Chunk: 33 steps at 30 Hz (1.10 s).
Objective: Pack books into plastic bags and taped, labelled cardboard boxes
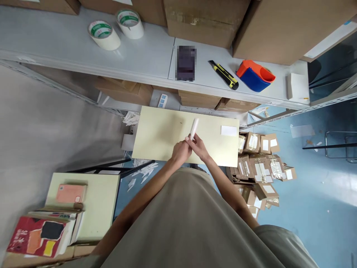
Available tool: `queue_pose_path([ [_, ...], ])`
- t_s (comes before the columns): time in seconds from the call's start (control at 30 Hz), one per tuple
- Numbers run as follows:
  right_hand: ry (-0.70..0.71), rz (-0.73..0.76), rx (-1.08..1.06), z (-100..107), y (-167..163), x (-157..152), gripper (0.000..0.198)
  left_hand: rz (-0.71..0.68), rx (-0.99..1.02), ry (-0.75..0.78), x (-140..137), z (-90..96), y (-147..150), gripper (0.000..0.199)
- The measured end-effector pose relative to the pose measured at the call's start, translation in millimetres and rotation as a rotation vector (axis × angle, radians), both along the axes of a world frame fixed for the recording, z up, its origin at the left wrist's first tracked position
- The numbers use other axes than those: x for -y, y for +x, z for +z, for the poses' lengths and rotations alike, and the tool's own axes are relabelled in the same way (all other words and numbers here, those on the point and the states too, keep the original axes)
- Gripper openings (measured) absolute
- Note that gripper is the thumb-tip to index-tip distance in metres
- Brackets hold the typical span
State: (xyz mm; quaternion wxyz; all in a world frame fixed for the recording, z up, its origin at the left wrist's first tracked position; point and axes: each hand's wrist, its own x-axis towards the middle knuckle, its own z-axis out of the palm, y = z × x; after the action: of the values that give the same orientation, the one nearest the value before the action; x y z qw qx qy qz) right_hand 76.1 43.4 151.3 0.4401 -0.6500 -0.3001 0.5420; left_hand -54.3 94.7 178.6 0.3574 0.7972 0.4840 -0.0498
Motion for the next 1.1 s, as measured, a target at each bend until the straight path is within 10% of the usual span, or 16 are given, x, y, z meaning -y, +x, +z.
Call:
queue_pose_path([
  [0.17,-0.002,-0.119,0.002,-9.4,15.5,11.0,0.067,-0.057,0.264,-0.189,9.7,-4.8,-6.0,0.084],
  [0.4,-0.079,-0.112,-0.445,-10.3,45.7,26.3,0.070,0.576,0.627,-0.244,-28.9,-29.4,-49.1,0.087],
  [0.6,-0.081,-0.102,-0.636,-2.5,42.6,25.9,0.071,0.636,0.918,-0.721,-37.5,-1.0,-66.6,0.078],
  [0.93,-0.032,-0.037,-0.610,13.2,46.3,16.2,0.071,0.651,0.969,-0.690,-39.7,19.3,-70.5,0.072],
  [1.1,0.004,-0.011,-0.512,20.7,40.6,7.4,0.075,0.525,0.787,-0.295,-42.4,11.3,-64.3,0.076],
])
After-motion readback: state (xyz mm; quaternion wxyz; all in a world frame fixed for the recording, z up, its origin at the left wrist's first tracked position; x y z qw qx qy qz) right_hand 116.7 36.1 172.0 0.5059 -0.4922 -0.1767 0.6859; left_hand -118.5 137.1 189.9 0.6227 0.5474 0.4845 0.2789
